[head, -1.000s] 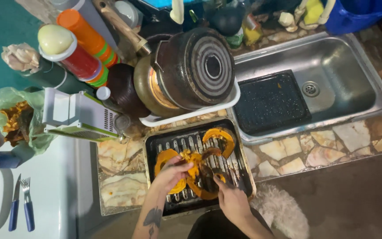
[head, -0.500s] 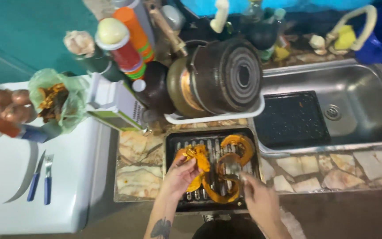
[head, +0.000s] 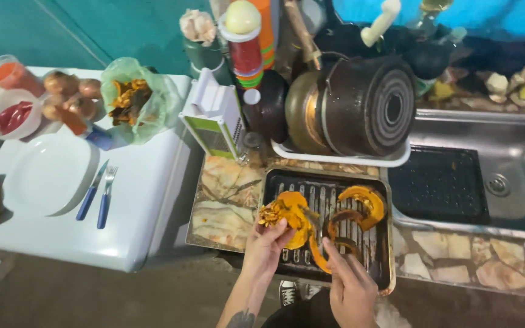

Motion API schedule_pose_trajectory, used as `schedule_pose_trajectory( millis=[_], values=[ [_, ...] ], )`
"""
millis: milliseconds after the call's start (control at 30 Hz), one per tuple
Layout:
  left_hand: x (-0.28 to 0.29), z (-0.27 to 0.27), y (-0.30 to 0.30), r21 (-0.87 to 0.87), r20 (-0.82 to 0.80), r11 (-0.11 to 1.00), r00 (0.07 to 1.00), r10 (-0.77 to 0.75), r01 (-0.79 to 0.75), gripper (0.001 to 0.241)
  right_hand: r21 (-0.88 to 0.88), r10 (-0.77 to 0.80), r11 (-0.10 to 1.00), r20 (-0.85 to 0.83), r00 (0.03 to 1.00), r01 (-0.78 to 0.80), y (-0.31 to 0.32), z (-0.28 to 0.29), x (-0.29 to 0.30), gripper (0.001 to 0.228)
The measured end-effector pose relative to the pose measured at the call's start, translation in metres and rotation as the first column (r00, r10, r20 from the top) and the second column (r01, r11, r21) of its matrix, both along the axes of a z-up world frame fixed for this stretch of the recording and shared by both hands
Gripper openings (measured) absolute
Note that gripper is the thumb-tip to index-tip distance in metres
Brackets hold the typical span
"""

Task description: Scooping out the seeds and flesh from a roasted squash using a spoon in a kitchen.

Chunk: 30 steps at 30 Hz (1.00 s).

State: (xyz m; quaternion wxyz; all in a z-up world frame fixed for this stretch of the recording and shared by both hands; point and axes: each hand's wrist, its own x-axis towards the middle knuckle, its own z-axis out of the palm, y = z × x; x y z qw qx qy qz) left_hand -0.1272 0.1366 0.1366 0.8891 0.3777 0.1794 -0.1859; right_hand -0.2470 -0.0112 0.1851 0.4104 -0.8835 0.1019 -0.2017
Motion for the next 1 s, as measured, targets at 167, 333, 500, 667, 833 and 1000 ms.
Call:
schedule_pose_trajectory(
  millis=[167,333,500,667,833,1000],
  values=[
    [-0.004,-0.016,0.002,-0.067,-0.01,0.994,0.996,0.084,-0.084,0.038,-0.164,0.081,0.983,-0.013,0.997,-0.082,-0.006,-0.004,0.002,0.06],
    [-0.008,-0.043,0.004,-0.217,0.077,0.964,0.981,0.176,-0.156,0.033,-0.208,0.1,0.972,-0.057,0.993,-0.11,-0.022,-0.012,0.003,0.054],
    [-0.007,-0.015,0.0,0.02,-0.073,0.943,0.94,0.333,-0.332,0.038,-0.065,0.144,0.983,-0.305,0.941,-0.171,-0.044,-0.027,0.002,0.048],
    [-0.002,-0.044,-0.002,-0.049,0.101,0.947,0.941,0.322,-0.318,0.046,0.041,0.161,0.987,-0.228,0.96,-0.155,-0.042,-0.025,0.015,0.045],
    [-0.006,-0.06,-0.01,-0.031,0.044,0.943,0.942,0.334,-0.332,0.049,0.092,0.223,0.973,-0.141,0.964,-0.212,-0.045,-0.045,0.023,0.041],
    [-0.001,-0.055,-0.011,0.02,-0.069,0.92,0.917,0.392,-0.391,0.047,0.105,0.22,0.974,-0.223,0.95,-0.201,-0.062,-0.079,0.015,0.04]
  ],
)
